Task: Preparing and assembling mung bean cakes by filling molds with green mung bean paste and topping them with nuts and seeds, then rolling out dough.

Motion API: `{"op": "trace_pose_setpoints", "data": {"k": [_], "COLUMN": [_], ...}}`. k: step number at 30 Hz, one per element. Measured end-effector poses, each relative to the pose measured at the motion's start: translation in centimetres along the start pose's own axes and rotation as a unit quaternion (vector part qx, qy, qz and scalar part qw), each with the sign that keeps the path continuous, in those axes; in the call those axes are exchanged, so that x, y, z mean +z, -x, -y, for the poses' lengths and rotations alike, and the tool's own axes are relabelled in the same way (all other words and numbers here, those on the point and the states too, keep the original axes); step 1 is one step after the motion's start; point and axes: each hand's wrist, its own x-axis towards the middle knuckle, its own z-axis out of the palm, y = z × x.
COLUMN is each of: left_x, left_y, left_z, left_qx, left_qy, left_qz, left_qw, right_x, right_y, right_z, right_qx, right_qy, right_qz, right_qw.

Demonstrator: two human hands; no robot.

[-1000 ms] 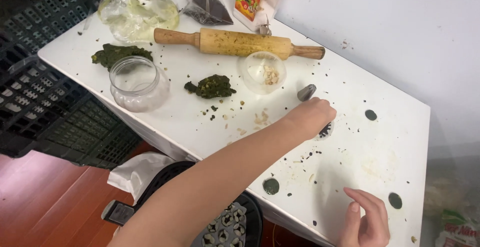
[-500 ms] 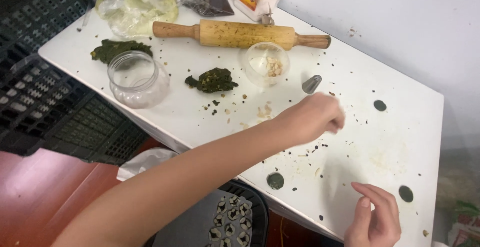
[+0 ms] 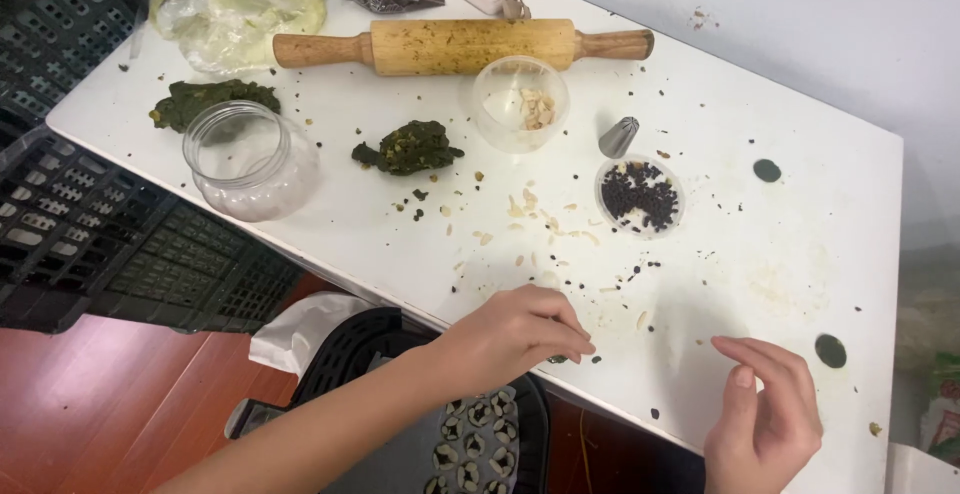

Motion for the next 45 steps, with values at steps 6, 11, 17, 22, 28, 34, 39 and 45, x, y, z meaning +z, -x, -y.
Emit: {"op": "trace_pose_setpoints", "data": {"k": [6,11,17,22,28,34,39,45], "left_x": [-0.6,-0.6,-0.7,-0.8,-0.6,-0.7,-1.0,-1.1], "left_y": [0.3,0.5,0.4,0.2,0.1,0.2,0.1,-0.5], "left_z": [-0.1,0.0,-0.3,-0.3,-0.1,0.1,0.6,0.4], "left_qx": [0.002,0.006,0.006,-0.014,-0.006,-0.026,-0.033,-0.059], "left_qy": [0.003,0.016,0.027,0.027,0.051,0.091,0.16,0.122], "left_qz": [0.016,0.031,0.024,0.027,0.027,0.014,0.0,-0.024], "left_qw": [1.0,0.999,0.999,0.999,0.998,0.995,0.987,0.99], "right_x": [0.0,0.1,0.1,0.1,0.1,0.2,0.2,0.1], "right_y": [0.2,0.3,0.4,0.2,0.0,0.0,0.0,0.2], "right_z": [0.0,0.0,-0.3,0.4,0.7,0.7,0.5,0.3], "right_qx": [-0.018,-0.027,-0.043,-0.029,-0.025,-0.018,-0.02,-0.031], "right_qy": [-0.014,-0.02,-0.021,-0.024,-0.03,-0.038,-0.04,-0.045], "right_qz": [-0.002,-0.002,0.0,-0.008,-0.008,-0.01,-0.01,-0.004], "right_qw": [1.0,0.999,0.999,0.999,0.999,0.999,0.999,0.998]}}
